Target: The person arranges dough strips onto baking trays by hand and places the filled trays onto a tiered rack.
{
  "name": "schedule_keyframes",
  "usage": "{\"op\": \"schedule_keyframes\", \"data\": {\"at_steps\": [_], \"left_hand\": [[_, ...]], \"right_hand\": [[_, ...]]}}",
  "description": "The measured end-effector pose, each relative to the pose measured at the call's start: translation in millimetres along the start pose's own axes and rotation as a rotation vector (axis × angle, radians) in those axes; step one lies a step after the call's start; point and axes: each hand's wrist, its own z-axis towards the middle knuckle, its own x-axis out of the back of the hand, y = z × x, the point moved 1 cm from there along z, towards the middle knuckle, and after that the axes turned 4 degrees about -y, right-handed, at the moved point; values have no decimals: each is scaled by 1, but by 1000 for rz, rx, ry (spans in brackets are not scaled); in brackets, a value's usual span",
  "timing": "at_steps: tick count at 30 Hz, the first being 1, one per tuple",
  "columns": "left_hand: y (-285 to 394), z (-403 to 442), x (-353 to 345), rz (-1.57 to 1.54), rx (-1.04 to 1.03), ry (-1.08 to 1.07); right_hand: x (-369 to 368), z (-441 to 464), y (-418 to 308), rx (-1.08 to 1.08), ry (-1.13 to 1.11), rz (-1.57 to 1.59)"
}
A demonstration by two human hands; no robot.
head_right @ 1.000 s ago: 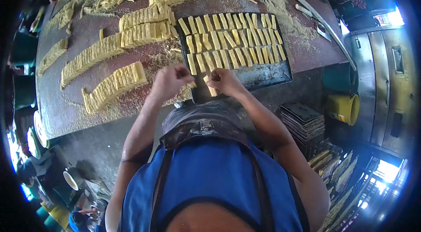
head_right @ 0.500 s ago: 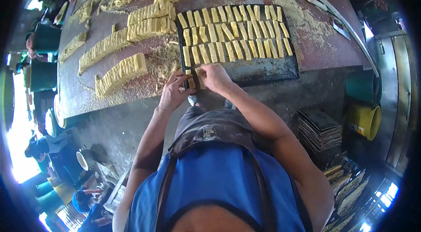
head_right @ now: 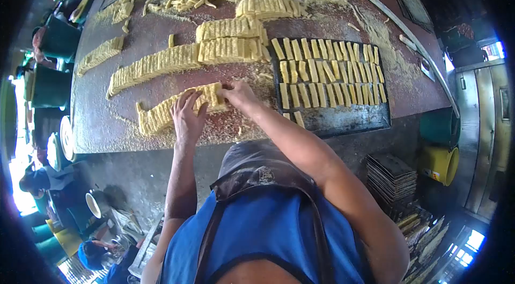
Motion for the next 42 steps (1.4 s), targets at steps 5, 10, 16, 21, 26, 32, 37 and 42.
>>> {"op": "schedule_keyframes", "data": {"at_steps": [5, 10, 16, 21, 26, 32, 37, 42], "left_hand": [[-23, 1, -6, -78, -84, -68], [-25, -3, -7, -122, -86, -36], [-25, -3, -13, -38, -137, -40], [-14, -3, -8, 35, -132, 30], [21, -23, -10, -24, -78, 91], [115, -42, -62, -119, -159, -7], [174, -51, -87, -172, -148, -114], [204, -68, -114, -16, -261, -249]], "right_hand": [[-28, 14, -18, -165, -52, -12], [-28, 28, 15, 8, -63, -358], [-28, 0, -34, 1, -5, -72], [19, 0, 20, -92, -167, 693], [108, -83, 37, -3, 15, 247], [137, -153, 80, 106, 215, -727], [147, -168, 87, 75, 260, -672], [171, -175, 96, 56, 362, -563]]}}
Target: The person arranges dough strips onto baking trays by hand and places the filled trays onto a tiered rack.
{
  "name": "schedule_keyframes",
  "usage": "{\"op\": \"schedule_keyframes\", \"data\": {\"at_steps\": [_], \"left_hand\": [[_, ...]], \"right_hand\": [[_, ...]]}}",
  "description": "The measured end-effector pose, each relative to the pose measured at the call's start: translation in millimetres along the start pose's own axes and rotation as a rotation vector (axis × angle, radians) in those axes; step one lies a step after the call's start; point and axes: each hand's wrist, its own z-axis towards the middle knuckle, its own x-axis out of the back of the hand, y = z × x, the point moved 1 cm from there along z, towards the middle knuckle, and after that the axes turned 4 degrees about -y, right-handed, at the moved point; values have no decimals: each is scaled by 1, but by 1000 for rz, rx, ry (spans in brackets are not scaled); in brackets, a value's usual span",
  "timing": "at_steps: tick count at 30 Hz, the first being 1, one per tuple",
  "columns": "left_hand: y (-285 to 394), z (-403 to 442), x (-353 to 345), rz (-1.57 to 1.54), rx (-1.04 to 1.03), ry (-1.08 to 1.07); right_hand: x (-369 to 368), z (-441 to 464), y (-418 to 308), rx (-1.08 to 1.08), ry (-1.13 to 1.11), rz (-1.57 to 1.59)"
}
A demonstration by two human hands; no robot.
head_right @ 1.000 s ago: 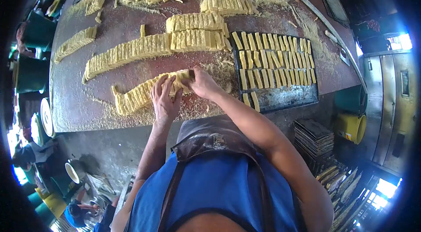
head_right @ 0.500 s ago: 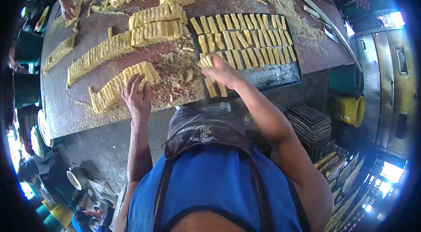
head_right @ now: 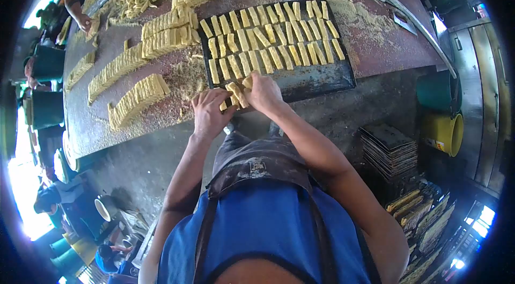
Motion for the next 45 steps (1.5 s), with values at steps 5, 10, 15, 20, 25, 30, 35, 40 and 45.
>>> {"op": "schedule_keyframes", "data": {"at_steps": [5, 10, 15, 20, 25, 30, 35, 40, 45], "left_hand": [[2, 12, -21, 26, -149, -155], [-1, 19, -10, -94, -232, -128], [-6, 30, -17, -93, -299, -196], [17, 35, -33, -88, -313, -165], [18, 35, -36, -16, -306, -135], [46, 31, -32, -36, -205, -85], [52, 32, -53, 63, -196, -126], [54, 36, -8, -63, -151, -23], [-14, 12, 40, -16, 110, 256]], "right_hand": [[-9, 0, 14, 79, 164, -192], [1, 0, 0, -132, 104, -190], [13, -6, 11, -232, 213, -62], [18, -7, 21, -240, 166, -84], [32, -11, 34, -166, 286, -68], [31, -23, 42, -40, 138, -214], [32, -10, 70, 187, 156, -74], [70, -13, 27, 184, 235, 76], [53, 33, 0, 276, 71, 149]]}}
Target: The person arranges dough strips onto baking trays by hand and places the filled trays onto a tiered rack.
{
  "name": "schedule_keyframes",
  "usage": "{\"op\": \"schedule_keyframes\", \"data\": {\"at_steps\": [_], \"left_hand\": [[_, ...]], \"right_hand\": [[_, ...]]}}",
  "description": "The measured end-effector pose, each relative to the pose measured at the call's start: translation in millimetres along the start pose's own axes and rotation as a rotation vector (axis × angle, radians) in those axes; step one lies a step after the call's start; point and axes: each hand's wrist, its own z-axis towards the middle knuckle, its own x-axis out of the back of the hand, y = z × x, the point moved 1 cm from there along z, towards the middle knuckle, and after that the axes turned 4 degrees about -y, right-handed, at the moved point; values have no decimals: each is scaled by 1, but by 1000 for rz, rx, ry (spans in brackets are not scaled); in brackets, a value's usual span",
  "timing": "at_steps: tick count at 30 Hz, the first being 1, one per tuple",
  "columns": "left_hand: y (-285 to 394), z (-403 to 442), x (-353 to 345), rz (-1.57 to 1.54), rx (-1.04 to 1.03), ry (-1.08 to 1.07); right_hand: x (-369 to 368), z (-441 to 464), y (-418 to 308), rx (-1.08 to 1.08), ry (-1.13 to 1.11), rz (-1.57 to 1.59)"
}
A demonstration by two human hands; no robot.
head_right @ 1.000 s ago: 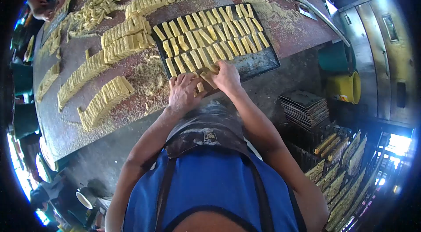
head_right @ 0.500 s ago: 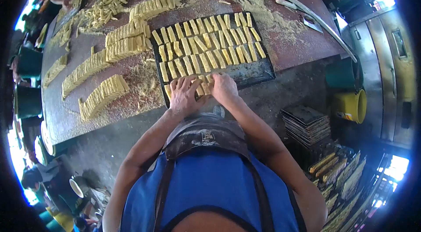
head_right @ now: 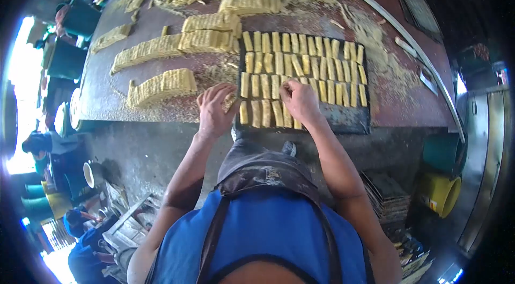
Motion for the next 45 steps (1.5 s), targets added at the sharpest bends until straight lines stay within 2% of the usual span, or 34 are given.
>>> {"op": "schedule_keyframes", "data": {"at_steps": [2, 4, 6, 8, 11, 14, 15, 16, 18, 20, 22, 23, 24, 26, 27, 28, 31, 32, 34, 36, 38, 41, 42, 44, 45], "left_hand": [[-40, 0, 21, 35, 124, 53], [-82, 1, 43, 63, 201, 104], [-124, 6, 57, 52, 221, 139], [-154, 11, 73, 134, 243, 139], [-183, 14, 88, 105, 283, 30], [-200, 10, 86, 123, 251, -34], [-201, 10, 85, 118, 257, -53], [-202, 10, 85, 112, 263, -68], [-204, 13, 85, 85, 263, -62], [-203, 12, 86, 63, 280, -58], [-201, 14, 85, 71, 292, -33], [-200, 14, 85, 81, 304, -9], [-201, 15, 85, 81, 300, -13], [-203, 14, 82, 95, 290, -27], [-197, 16, 86, 86, 308, -21], [-196, 16, 86, 82, 291, -31], [-193, 11, 79, 78, 253, 102], [-190, 10, 75, 57, 238, 124], [-165, 9, 75, 81, 232, 131], [-137, 5, 62, 20, 260, 136], [-106, 4, 42, -55, 284, 108], [-44, 8, -4, -5, 104, 62], [-20, 14, -18, 13, 12, 20], [28, 23, -41, -112, -18, -95], [44, 24, -54, -111, -36, -165]], "right_hand": [[-23, 23, -9, 288, 40, -159], [-54, 44, -52, 32, -96, 172], [-97, 71, -86, -171, -279, 297], [-160, 97, -99, -462, -455, 607], [-244, 124, -100, -568, -411, 704], [-239, 131, -159, -713, -405, 562], [-252, 132, -152, -635, -489, 592], [-266, 135, -140, -644, -480, 588], [-281, 143, -133, -392, -358, 156], [-277, 141, -137, -410, -380, 78], [-271, 145, -138, -524, -513, 420], [-263, 144, -136, -624, -586, 752], [-259, 143, -138, -626, -582, 756], [-251, 141, -138, -445, -424, 686], [-248, 144, -134, -360, -431, 733], [-239, 146, -125, -364, -411, 738], [-175, 132, -101, -356, -392, 687], [-147, 120, -94, -379, -269, 599], [-83, 97, -69, -432, -257, 305], [-32, 64, -15, -355, -178, 99], [14, 25, 14, -495, -172, -1], [38, -21, 40, -502, -156, -61], [44, -29, 30, -540, -220, -105], [29, -43, 69, -532, -216, -135], [34, -48, 59, -493, -199, -170]]}}
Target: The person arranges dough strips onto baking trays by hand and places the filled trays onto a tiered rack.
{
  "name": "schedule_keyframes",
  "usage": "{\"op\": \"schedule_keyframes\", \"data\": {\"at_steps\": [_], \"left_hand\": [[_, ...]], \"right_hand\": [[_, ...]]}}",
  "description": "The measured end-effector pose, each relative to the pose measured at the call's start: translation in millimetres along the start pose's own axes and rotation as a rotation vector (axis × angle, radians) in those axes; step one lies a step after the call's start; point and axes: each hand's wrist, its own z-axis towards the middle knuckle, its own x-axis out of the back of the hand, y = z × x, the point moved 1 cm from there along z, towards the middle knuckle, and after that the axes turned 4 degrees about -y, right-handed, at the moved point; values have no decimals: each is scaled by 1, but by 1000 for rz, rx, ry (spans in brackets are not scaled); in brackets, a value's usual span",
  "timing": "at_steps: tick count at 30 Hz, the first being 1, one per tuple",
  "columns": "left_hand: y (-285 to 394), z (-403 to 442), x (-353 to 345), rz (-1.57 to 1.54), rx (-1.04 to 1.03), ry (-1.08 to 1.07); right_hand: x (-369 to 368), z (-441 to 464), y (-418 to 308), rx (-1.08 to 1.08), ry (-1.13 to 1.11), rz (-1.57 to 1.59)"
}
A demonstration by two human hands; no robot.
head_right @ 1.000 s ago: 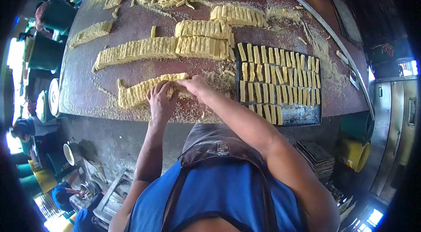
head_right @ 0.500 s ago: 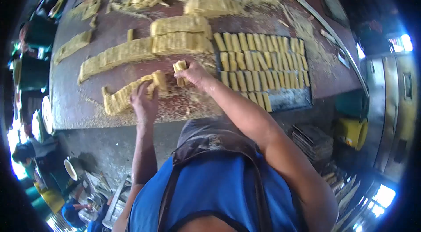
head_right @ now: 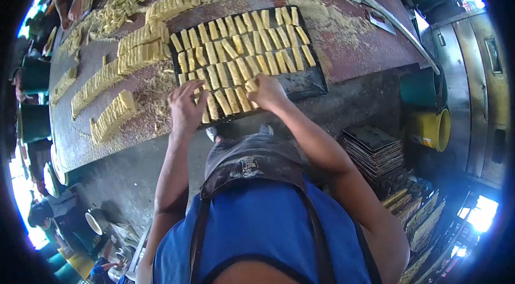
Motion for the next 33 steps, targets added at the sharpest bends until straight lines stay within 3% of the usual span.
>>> {"op": "schedule_keyframes", "data": {"at_steps": [7, 12, 19, 24, 26, 30, 33], "left_hand": [[64, -3, -65, 45, -159, -182], [68, -2, -86, 108, -237, -316], [62, 16, -97, 6, -377, -239], [58, 20, -99, 40, -429, -348], [58, 21, -98, 19, -432, -341], [57, 18, -97, -8, -427, -306], [63, 18, -97, -12, -390, -269]], "right_hand": [[17, -18, 15, -57, 126, -25], [16, -15, 26, -78, 167, -87], [14, -8, 51, -38, 254, 189], [16, -15, 47, -84, 320, 98], [11, -19, 37, 7, 455, -48], [8, -17, 29, -51, 393, -204], [31, -14, 40, -112, 271, 175]]}}
